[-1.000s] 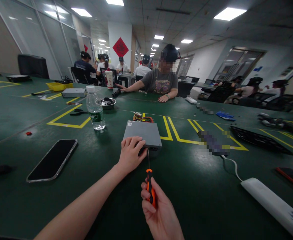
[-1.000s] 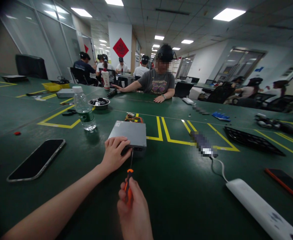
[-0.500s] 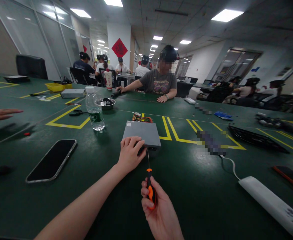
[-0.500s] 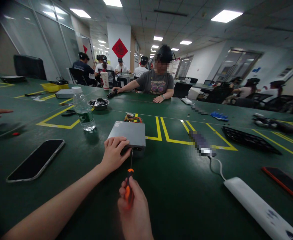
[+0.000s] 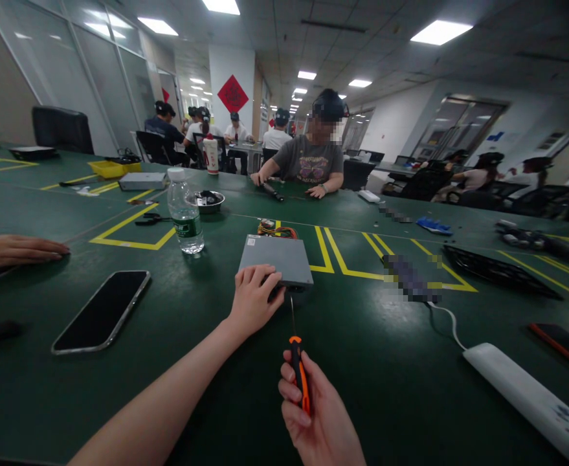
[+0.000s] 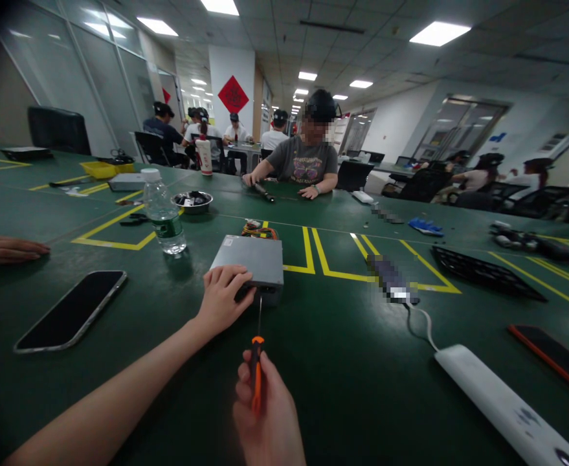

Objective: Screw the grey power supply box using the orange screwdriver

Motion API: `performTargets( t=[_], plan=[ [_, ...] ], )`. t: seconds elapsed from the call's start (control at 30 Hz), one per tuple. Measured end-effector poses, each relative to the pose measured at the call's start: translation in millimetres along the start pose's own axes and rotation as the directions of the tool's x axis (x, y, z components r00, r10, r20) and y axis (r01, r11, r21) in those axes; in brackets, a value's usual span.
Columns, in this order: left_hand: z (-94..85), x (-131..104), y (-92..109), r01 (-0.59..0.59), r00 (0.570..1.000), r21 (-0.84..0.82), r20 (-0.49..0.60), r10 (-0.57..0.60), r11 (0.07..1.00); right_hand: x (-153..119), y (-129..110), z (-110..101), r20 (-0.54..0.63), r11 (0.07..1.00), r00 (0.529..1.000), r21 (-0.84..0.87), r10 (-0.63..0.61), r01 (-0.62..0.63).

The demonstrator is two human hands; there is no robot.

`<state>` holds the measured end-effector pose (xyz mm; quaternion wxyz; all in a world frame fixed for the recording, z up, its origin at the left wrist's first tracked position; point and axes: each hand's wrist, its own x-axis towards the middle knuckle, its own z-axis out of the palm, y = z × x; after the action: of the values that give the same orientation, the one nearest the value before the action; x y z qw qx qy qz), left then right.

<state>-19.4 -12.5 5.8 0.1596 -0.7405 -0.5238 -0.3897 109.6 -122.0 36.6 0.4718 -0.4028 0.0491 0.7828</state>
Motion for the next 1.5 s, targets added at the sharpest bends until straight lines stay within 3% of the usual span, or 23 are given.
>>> performTargets(
  t=[0.23,0.57,0.8,1.0,1.23,1.5],
  plan=[
    [-0.2,0,1,0.004,1.000,-0.005,0.011,-0.004,1.000,8,-14,-19,0.066,0.994,0.993,0.048,-0.097,0.094],
    [1.5,0,0,-0.002,1.000,-0.009,0.005,0.002,1.000,7,-18,-21,0.104,0.996,0.991,0.060,-0.080,0.074],
    [1.5,-1,-1,-0.004,1.000,-0.009,0.008,0.004,1.000,10,-19,-20,0.073,0.995,0.993,0.042,-0.092,0.089],
    [0.8,0,0,0.001,1.000,-0.012,0.014,-0.001,1.000,1,-20,-17,-0.038,0.975,0.976,0.054,-0.214,0.215],
    [-3.5,2,3,-0.008,1.000,-0.020,0.021,0.008,1.000,-2,-23,-12,0.003,0.997,0.998,0.062,-0.055,0.055],
    [-7.0,1,1,-0.061,0.997,-0.065,0.053,0.064,0.996,-1,-22,-21,-0.037,0.968,0.968,-0.023,-0.250,0.249]
  ],
)
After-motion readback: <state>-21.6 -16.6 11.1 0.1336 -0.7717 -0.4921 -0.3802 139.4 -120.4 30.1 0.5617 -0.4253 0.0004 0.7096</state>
